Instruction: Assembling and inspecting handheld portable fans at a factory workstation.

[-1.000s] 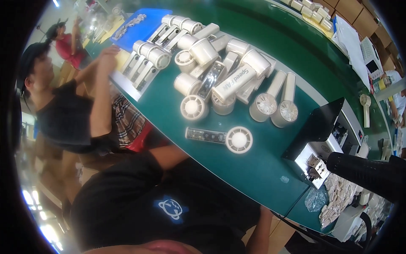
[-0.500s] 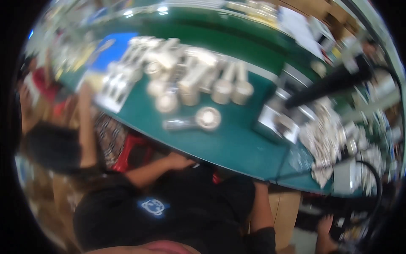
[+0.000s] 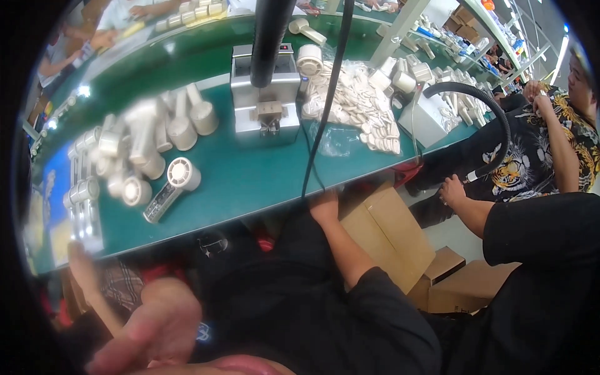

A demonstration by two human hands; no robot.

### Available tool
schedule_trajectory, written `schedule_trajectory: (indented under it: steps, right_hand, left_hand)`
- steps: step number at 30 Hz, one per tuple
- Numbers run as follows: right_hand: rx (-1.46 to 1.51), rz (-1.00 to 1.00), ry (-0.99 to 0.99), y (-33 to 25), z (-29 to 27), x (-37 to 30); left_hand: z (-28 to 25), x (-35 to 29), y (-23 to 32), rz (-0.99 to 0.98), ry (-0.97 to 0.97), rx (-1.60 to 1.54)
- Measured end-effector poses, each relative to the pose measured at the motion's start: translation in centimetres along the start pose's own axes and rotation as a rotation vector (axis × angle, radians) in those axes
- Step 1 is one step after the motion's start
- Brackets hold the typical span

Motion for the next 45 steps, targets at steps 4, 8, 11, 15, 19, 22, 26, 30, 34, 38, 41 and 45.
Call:
schedule_trajectory:
  steps: [4, 8, 11, 15, 19, 22, 26, 30, 34, 38, 41, 45]
  right_hand:
    - [0.055, 0.080, 0.063, 1.3, 0.4, -1.0]
    - [0.054, 0.090, -0.051, 1.4, -0.3, -0.6]
    - [0.007, 0.018, -0.075, 2.1, -0.2, -0.8]
    - [0.475, 0.612, 0.129, 2.9, 0.0, -1.3]
    - [0.552, 0.740, -0.070, 2.0, -1.1, -1.3]
    - [0.198, 0.259, -0.250, -1.9, -2.7, -1.0]
    - [0.119, 0.192, -0.440, -2.8, -5.9, -1.7]
    - [0.083, 0.288, -0.754, -5.1, -8.2, -1.4]
    - [0.128, 0.234, -0.568, -3.7, -7.8, -2.7]
    - [0.472, 0.500, -0.318, -1.2, -7.0, -3.4]
    - [0.393, 0.473, 0.296, -2.7, -11.0, 0.7]
    - [0.541, 0.421, 0.774, -2.6, -16.0, 10.0]
  left_hand:
    - [-0.9, 0.1, 1.3, 0.050, 0.001, 0.359]
    - [-1.8, 0.6, 2.1, 0.145, 0.038, 0.733]
    - [-2.4, 1.0, 2.4, 0.222, 0.104, 1.048]
    - [-2.0, 0.9, 3.2, 0.307, 0.199, 1.457]
    - [-1.7, 1.5, 5.6, 0.388, 0.291, 1.848]
    - [-1.4, 1.0, 6.9, 0.415, 0.395, 2.141]
    - [-0.1, -1.3, 7.4, 0.280, 0.592, 2.374]
    - [-0.2, -11.0, 1.7, 0.385, 1.662, 2.376]
    - [-3.2, -20.5, -2.6, -0.317, 3.214, 2.272]
    - [-3.0, -26.2, -0.1, -0.262, 3.323, 1.995]
    - [-0.4, -29.5, 1.6, -0.070, 3.036, 2.220]
    - [1.3, -24.3, 3.8, -0.221, 3.022, 2.368]
Point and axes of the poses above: each hand's wrist, its own x-axis towards the middle knuckle, its own z-axis out of the palm, y = z × x, the point moved 2 cm from there along x, towards the middle knuckle, and after that the axes turned 13 degrees about y, right-handed, at the moved point
